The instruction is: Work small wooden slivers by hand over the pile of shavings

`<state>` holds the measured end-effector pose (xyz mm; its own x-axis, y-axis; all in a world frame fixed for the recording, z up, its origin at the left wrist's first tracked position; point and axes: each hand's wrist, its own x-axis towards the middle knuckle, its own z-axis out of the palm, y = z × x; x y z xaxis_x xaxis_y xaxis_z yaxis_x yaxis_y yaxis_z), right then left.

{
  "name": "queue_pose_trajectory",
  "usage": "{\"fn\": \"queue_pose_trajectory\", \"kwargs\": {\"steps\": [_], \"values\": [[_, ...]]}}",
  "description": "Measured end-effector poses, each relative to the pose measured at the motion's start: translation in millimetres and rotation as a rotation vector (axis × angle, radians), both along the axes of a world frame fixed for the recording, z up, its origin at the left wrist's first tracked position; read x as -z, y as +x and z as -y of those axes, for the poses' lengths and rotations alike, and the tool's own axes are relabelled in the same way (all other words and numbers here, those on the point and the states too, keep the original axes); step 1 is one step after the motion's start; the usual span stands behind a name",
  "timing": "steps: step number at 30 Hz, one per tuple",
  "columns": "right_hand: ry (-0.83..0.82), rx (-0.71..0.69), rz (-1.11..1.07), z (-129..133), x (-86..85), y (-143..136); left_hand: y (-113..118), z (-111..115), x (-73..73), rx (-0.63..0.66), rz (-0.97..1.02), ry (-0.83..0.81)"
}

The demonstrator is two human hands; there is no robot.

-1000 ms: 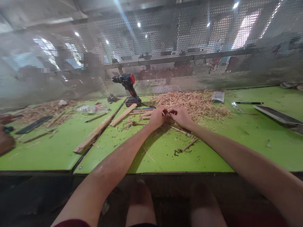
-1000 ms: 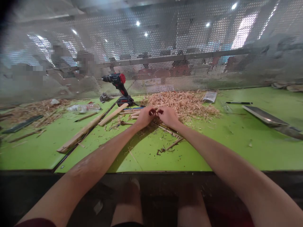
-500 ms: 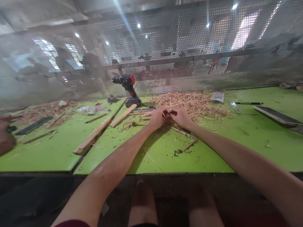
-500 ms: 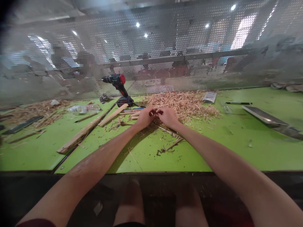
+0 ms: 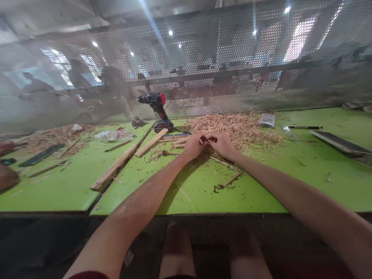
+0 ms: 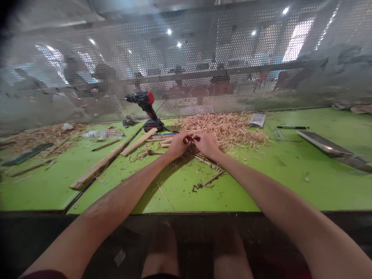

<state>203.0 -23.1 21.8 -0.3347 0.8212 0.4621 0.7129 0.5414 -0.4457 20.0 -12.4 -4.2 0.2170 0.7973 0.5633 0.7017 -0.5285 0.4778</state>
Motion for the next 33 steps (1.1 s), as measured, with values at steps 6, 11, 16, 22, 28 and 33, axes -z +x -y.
{"fn": "queue_pose_trajectory", "kwargs": {"steps": [6, 11, 16, 22, 28, 33], "values": [[-0.003, -0.045, -0.013, 2.4, -1.0, -1.6, -1.6, 0.2, -0.6, -0.004, -0.013, -0.013], [-0.018, -0.041, -0.011, 3.3, -1.9, -2.1, -2.0, -0.1, 1.2, -0.012, -0.026, -0.005], [-0.027, -0.013, -0.007, 3.9, -3.2, -0.6, -1.3, -1.0, 0.6, -0.005, -0.008, -0.008], [-0.029, -0.047, -0.001, 3.8, -4.1, -1.0, -2.1, 1.8, -3.0, 0.005, -0.004, -0.019], [-0.053, -0.064, -0.018, 3.8, -4.8, -1.5, -2.1, 4.8, -5.0, -0.017, -0.043, -0.030], [-0.055, -0.035, 0.008, 2.3, -4.8, -0.7, -2.0, 3.0, -4.9, 0.016, -0.045, -0.048]]}}
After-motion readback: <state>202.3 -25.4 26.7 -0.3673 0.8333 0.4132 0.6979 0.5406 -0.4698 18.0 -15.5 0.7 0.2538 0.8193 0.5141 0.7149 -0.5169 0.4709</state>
